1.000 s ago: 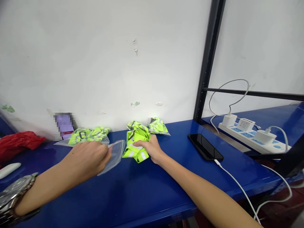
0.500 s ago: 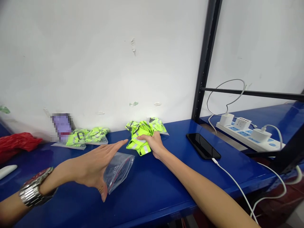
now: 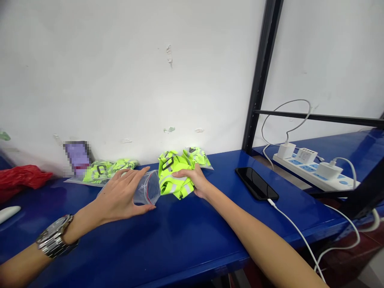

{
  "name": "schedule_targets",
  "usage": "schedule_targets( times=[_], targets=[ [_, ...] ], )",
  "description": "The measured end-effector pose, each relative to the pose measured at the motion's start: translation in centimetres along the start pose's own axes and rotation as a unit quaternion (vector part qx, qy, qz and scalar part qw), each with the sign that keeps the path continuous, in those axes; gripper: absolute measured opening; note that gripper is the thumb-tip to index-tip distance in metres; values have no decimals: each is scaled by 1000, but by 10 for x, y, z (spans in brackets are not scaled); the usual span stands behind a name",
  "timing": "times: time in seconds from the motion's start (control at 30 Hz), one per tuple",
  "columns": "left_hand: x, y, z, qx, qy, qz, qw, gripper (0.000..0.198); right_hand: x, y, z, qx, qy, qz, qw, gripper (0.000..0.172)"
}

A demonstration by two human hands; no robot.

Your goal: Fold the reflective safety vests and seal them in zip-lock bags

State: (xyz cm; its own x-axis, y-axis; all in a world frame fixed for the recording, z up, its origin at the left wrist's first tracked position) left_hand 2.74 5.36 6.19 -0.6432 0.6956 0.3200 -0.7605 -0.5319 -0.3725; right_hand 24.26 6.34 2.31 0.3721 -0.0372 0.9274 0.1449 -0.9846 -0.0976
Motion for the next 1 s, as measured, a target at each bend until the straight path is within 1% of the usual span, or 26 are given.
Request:
schedule_targets(
  times=[0.07, 0.13, 0.23, 0.3, 0.4, 0.5, 0.57, 0.63, 0.73, 0.87, 1.0],
  targets=[
    [1, 1, 2, -52, -15, 0, 999, 87, -1, 4, -9, 63, 0, -10, 998, 44],
    [1, 1, 3, -88, -26, 1, 996, 80, -2, 8, -18, 119, 13, -18, 993, 44],
    [0, 1, 4, -114, -43, -11, 992, 78, -5, 11, -23, 155, 46, -24, 987, 43],
    [0, 1, 4, -122, -53, -33, 991, 79, -6, 11, -23, 158, 64, -23, 985, 43],
    [-1, 3, 4, -128, -61, -62, 988, 83, -6, 11, -23, 163, 68, -23, 984, 52],
    [-2, 4, 2, -117, -65, -89, 987, 86, -8, 12, -25, 187, 68, -44, 979, 58],
    [-5, 5, 2, -105, -65, -106, 987, 87, -9, 13, -26, 197, 71, -52, 976, 58],
    [-7, 5, 2, -99, -60, -118, 986, 88, -9, 13, -26, 202, 76, -51, 975, 53],
    [-10, 4, 1, -100, -53, -126, 985, 87, -9, 13, -27, 209, 83, -48, 973, 46],
    [-11, 2, -1, -99, -54, -126, 986, 84, -8, 13, -28, 209, 91, -46, 973, 50],
    [-9, 1, 1, -86, -59, -101, 989, 89, -8, 13, -31, 201, 84, -30, 976, 53]
  ],
)
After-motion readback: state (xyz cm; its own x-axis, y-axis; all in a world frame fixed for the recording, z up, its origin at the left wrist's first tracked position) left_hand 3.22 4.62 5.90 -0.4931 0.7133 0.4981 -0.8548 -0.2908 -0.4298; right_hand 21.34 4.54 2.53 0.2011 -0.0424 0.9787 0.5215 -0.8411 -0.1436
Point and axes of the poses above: each hand's wrist, its own y-axis away from the middle knuckle, its own z-axis out of the back of the hand, x = y × z, the point moved 4 cm from there along -y, towards the middle knuckle, and after that the axes turned 6 degrees about x, right-handed, at the moved point
